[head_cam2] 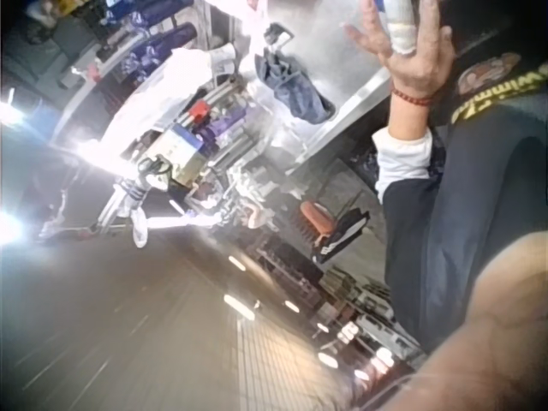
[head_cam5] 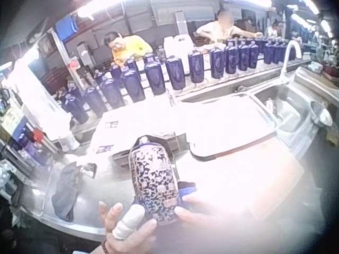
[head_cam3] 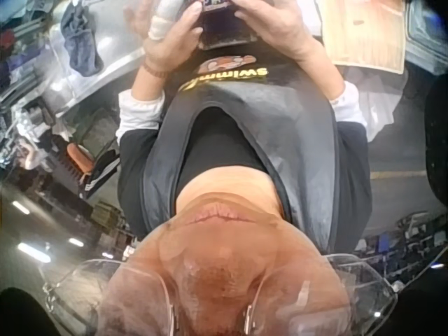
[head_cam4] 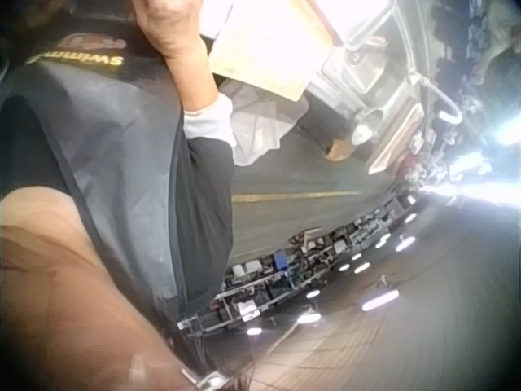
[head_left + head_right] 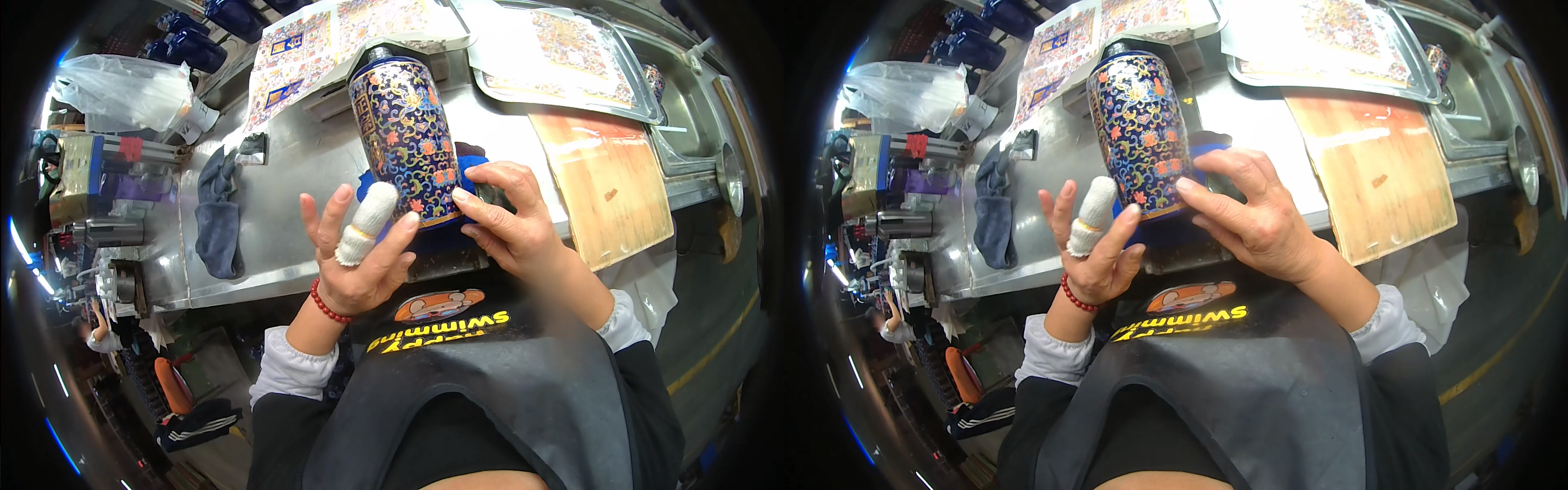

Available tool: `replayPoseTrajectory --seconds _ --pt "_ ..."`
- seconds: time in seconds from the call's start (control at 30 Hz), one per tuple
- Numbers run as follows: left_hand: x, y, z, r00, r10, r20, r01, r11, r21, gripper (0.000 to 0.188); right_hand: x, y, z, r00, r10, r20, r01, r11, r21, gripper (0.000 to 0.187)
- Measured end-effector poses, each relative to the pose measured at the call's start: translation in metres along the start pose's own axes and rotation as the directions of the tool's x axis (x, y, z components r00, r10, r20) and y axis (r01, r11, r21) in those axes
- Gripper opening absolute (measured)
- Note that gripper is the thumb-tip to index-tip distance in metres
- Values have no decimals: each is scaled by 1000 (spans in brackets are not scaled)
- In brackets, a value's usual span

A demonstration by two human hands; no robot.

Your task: The person smooths a decorative label on a blue cylindrical container using a green sponge, then cuts a sheet of patterned labels with scissors and applies another label to a second container. The person handles the containers and label sheets on a stainless steel workbench.

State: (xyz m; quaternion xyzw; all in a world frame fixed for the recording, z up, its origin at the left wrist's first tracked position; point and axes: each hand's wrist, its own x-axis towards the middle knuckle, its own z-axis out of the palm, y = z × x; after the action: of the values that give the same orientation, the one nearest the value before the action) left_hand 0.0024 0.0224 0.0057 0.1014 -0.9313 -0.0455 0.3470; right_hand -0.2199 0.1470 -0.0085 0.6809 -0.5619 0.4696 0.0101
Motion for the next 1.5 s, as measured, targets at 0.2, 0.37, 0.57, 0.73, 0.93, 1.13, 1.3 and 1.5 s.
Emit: replayPoseTrajectory --seconds 0.2,0.37,0.57,0.73,0.93,1.13,1.3,1.5 --pt "2 -4 6 989 145 36 -147 988 45 27 1 0 1 1000 -10 -4 10 1000 7 49" --pt "-1 -5 0 1000 -3 8 3 998 -57 29 1 0 0 1000 -9 4 9 1000 -6 49" --pt "4 -5 3 992 124 18 -125 992 24 29 1 1 1 1000 -1 3 1 1000 6 50" --pt "9 -3 8 987 161 20 -160 986 -53 31 1 0 0 1000 -4 2 4 1000 14 50" --pt "5 -4 -1 997 61 47 -61 998 3 31 1 0 0 1000 3 8 -3 1000 19 50" --pt "12 -2 8 986 165 25 -166 986 9 28 1 0 1 1000 -3 5 3 1000 8 49" --pt "4 -1 3 1000 20 14 -19 997 -76 30 1 -1 0 1000 -7 4 7 1000 10 49" --pt "1 -5 -1 1000 -2 8 3 995 -105 32 0 -1 1 1000 -1 4 1 1000 27 49"
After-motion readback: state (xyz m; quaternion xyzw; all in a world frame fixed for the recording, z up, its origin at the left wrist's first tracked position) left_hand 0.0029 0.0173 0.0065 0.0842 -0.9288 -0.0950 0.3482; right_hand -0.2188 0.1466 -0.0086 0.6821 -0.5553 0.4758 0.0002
